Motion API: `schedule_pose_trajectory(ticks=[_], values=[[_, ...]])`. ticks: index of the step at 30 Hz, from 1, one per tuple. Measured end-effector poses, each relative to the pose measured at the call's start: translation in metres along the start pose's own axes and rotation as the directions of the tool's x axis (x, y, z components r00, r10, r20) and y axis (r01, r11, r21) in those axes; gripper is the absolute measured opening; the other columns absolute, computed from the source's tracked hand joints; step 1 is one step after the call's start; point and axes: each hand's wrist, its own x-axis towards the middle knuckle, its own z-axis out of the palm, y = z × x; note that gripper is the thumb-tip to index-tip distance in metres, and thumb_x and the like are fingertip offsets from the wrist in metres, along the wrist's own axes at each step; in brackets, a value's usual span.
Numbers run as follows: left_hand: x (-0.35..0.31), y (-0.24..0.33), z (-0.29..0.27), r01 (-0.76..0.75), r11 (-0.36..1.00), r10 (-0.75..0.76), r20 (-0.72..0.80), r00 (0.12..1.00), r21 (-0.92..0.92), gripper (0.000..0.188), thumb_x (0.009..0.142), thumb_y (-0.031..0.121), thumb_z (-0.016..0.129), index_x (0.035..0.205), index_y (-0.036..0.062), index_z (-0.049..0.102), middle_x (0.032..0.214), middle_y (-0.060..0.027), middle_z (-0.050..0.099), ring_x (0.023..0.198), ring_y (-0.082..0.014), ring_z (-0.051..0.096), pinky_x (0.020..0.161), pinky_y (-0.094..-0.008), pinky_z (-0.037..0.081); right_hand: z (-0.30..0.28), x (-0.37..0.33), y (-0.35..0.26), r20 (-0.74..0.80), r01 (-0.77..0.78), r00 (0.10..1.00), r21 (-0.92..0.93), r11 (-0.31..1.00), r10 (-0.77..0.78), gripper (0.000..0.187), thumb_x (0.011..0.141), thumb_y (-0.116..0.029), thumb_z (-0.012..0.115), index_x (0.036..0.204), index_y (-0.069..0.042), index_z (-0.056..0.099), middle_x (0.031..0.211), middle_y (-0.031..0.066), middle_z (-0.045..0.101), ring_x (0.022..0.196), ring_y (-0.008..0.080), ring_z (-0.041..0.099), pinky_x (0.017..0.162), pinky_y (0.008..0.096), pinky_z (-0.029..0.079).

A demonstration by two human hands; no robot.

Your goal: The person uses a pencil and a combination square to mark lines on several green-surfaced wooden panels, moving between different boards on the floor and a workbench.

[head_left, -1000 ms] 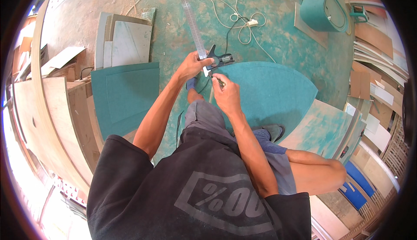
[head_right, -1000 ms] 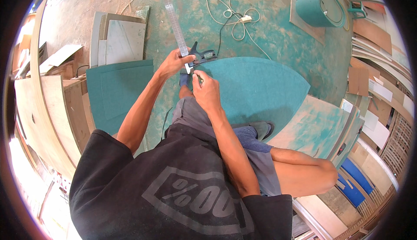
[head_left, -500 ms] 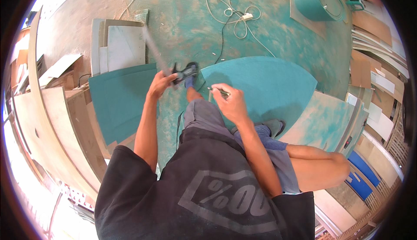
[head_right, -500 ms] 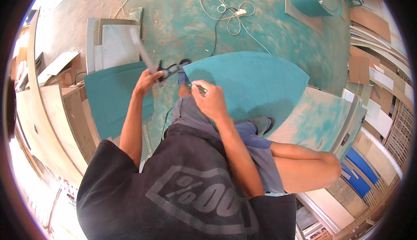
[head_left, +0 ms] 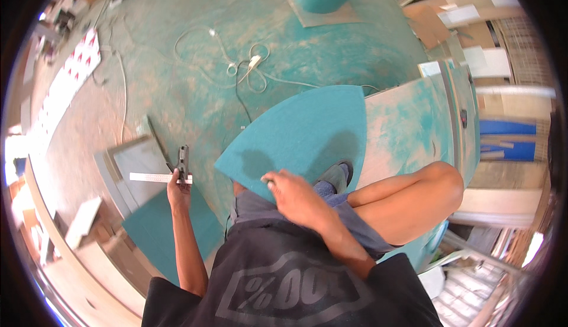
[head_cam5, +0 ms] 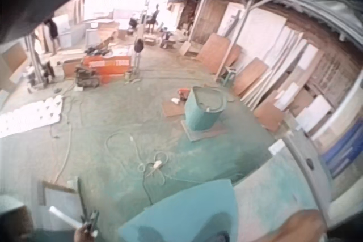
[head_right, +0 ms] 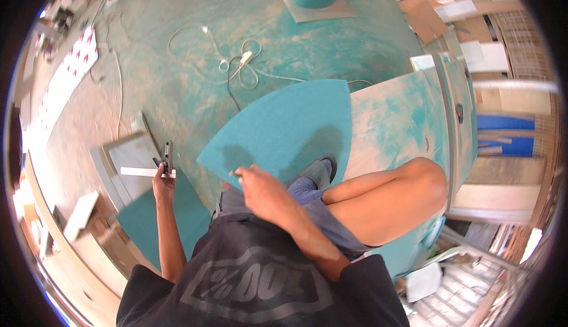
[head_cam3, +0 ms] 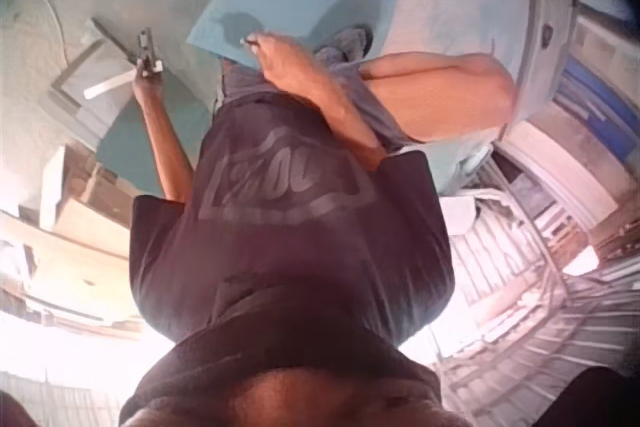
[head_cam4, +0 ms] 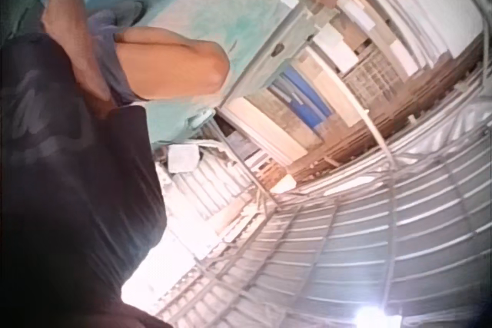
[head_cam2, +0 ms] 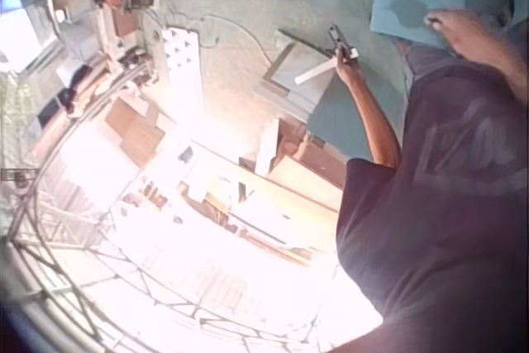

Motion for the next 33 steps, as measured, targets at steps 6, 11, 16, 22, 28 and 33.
schedule_pose_trajectory(ticks=[6, 11, 16, 22, 28, 33], values=[[-0.017, 0.038, 0.142, -0.208, 0.867, 0.086, 0.275, 0.958, 0.453, 0.034, 0.098, 0.036, 0.061, 0.105, 0.0026, 0.064, 0.094, -0.0081, 0.069, 0.077, -0.0207, 0.070, 0.069, -0.0285, 0.052, -0.100, -0.126, -0.046, 0.032, 0.271, 0.934, 0.585, 0.764, -0.356, 0.035, 0.093, -0.013, 0.067, 0.126, 0.000, 0.061, 0.100, 0.0115, 0.063, 0.090, 0.0248, 0.064, 0.074, 0.0348, 0.048], [0.038, -0.010, 0.202, -0.254, 0.825, 0.085, 0.333, 0.939, 0.505, 0.038, 0.100, 0.037, 0.056, 0.099, 0.0004, 0.065, 0.089, -0.0099, 0.069, 0.069, -0.0230, 0.070, 0.060, -0.0304, 0.052, -0.112, -0.284, 0.044, -0.817, 0.861, 0.383, 0.145, 0.488, -0.432, 0.037, 0.102, -0.029, 0.052, 0.127, -0.002, 0.051, 0.104, 0.0055, 0.058, 0.092, 0.0132, 0.057, 0.076, 0.0262, 0.045], [0.070, -0.049, 0.213, -0.082, 0.914, 0.017, 0.164, 0.986, 0.398, 0.039, 0.099, 0.037, 0.057, 0.105, -0.0015, 0.065, 0.096, -0.0099, 0.066, 0.076, -0.0244, 0.069, 0.060, -0.0351, 0.056, -0.131, -0.296, 0.138, -0.848, 0.724, 0.161, 0.450, 0.523, 0.506, 0.036, 0.100, -0.039, 0.056, 0.111, -0.005, 0.059, 0.097, 0.0082, 0.057, 0.091, 0.0216, 0.055, 0.078, 0.0370, 0.044], [0.058, -0.057, 0.197, -0.339, 0.513, 0.444, 0.095, 0.891, 0.789, 0.046, 0.091, 0.037, 0.060, 0.081, -0.0075, 0.068, 0.071, -0.0212, 0.067, 0.070, -0.0276, 0.066, 0.069, -0.0465, 0.050, -0.066, -0.094, 0.254, -0.782, 0.012, 0.295, 0.577, 0.817, 0.548, 0.036, 0.099, -0.037, 0.058, 0.112, -0.004, 0.061, 0.102, 0.0122, 0.060, 0.097, 0.0270, 0.058, 0.084, 0.0410, 0.047], [0.028, -0.055, 0.222, -0.262, 0.519, 0.373, 0.060, 0.926, 0.814, 0.053, 0.090, 0.046, 0.057, 0.086, -0.0050, 0.070, 0.074, -0.0235, 0.069, 0.075, -0.0369, 0.070, 0.076, -0.0473, 0.053, -0.039, 0.000, 0.256, -0.842, -0.313, 0.509, 0.014, 0.950, 0.180, 0.035, 0.099, -0.034, 0.059, 0.114, -0.003, 0.062, 0.105, 0.0145, 0.062, 0.099, 0.0287, 0.060, 0.086, 0.0414, 0.048], [0.015, -0.047, 0.226, -0.263, 0.524, 0.384, 0.051, 0.922, 0.810, 0.054, 0.091, 0.048, 0.054, 0.084, -0.0038, 0.069, 0.074, -0.0235, 0.069, 0.079, -0.0418, 0.069, 0.076, -0.0497, 0.052, -0.030, 0.005, 0.281, -0.858, -0.392, 0.506, -0.143, 0.909, 0.084, 0.035, 0.098, -0.032, 0.060, 0.117, -0.002, 0.063, 0.108, 0.0164, 0.064, 0.100, 0.0302, 0.061, 0.087, 0.0417, 0.049]])
